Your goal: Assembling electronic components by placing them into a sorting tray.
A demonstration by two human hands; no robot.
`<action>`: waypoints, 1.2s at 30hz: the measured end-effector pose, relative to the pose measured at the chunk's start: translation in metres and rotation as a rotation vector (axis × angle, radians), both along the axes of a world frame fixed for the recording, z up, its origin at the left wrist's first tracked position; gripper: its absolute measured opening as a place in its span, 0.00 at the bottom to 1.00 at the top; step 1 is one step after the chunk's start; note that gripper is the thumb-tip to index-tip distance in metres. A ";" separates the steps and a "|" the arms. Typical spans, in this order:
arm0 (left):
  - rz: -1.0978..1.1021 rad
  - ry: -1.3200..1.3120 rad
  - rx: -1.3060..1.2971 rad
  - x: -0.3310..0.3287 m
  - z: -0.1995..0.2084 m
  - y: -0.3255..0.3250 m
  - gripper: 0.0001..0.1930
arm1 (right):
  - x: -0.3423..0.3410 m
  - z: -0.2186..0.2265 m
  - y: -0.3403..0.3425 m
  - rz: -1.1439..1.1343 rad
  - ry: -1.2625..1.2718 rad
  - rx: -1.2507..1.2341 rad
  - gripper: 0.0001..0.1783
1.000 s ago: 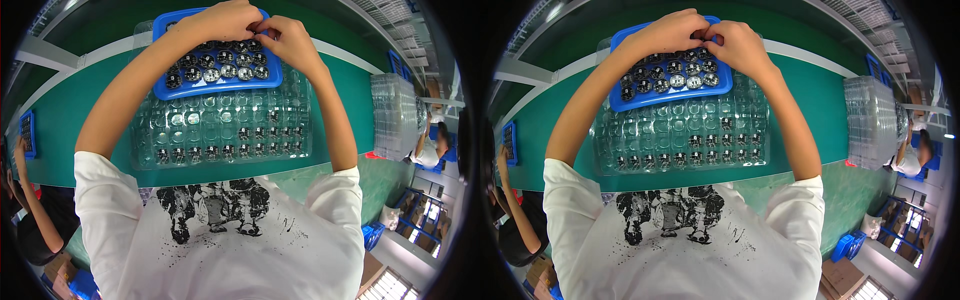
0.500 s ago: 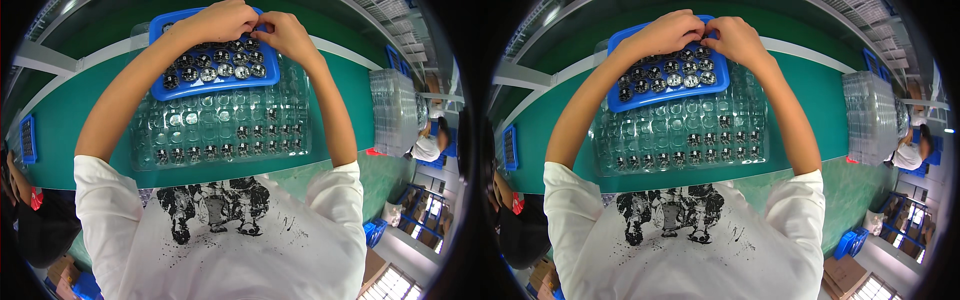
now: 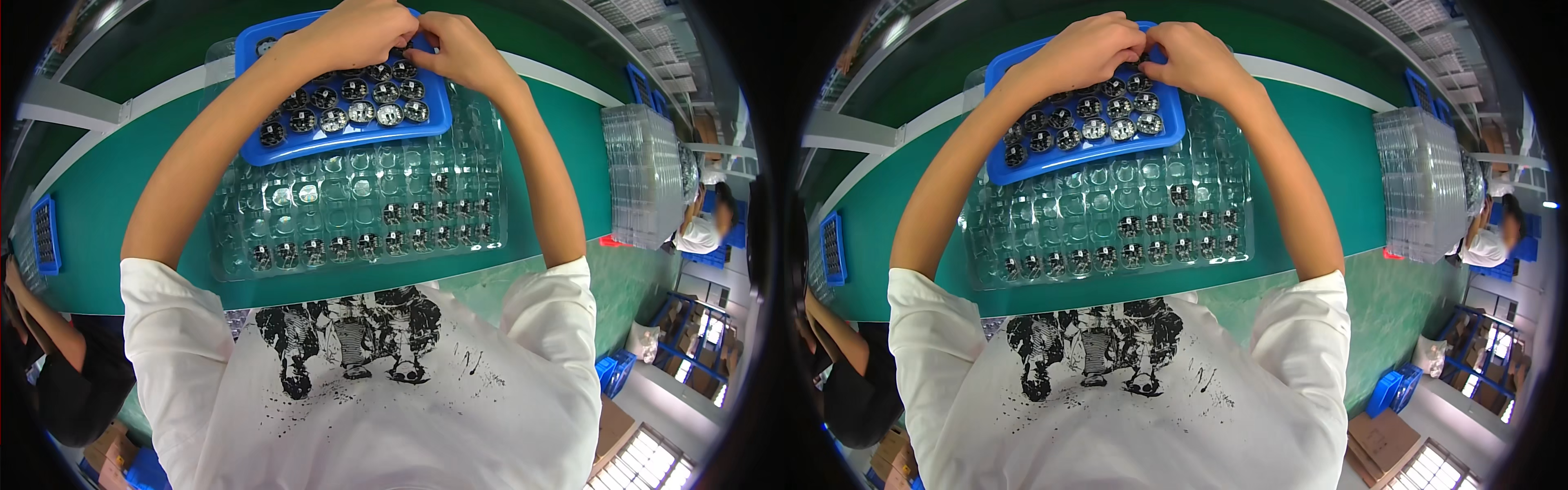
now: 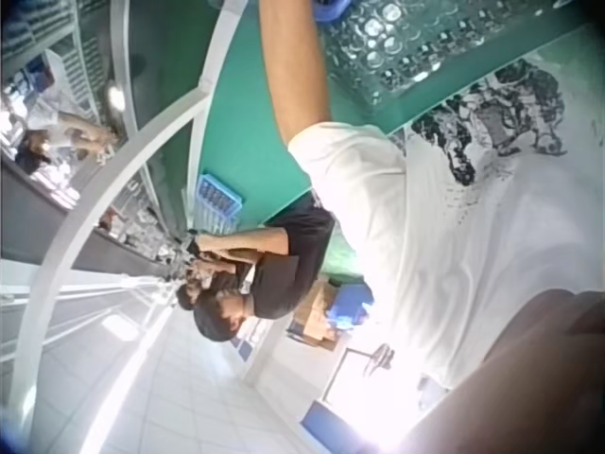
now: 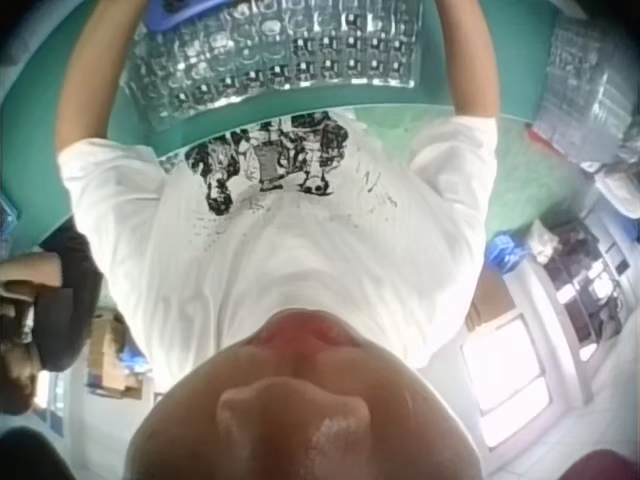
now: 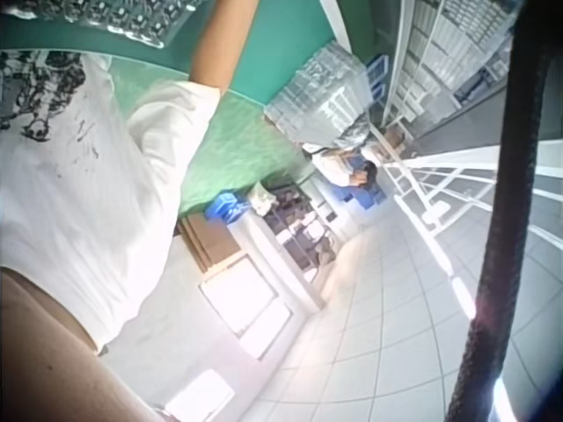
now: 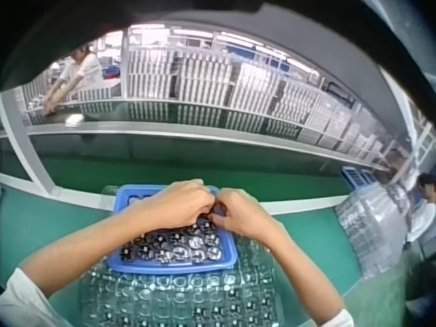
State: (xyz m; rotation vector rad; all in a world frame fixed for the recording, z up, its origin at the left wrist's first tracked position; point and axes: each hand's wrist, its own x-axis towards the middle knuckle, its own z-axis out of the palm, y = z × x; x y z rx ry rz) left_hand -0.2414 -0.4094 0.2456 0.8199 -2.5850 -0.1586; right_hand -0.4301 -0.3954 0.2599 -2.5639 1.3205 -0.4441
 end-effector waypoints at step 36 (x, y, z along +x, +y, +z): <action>0.050 -0.059 -0.014 -0.005 -0.002 -0.005 0.05 | -0.005 -0.005 -0.006 0.052 0.004 -0.049 0.14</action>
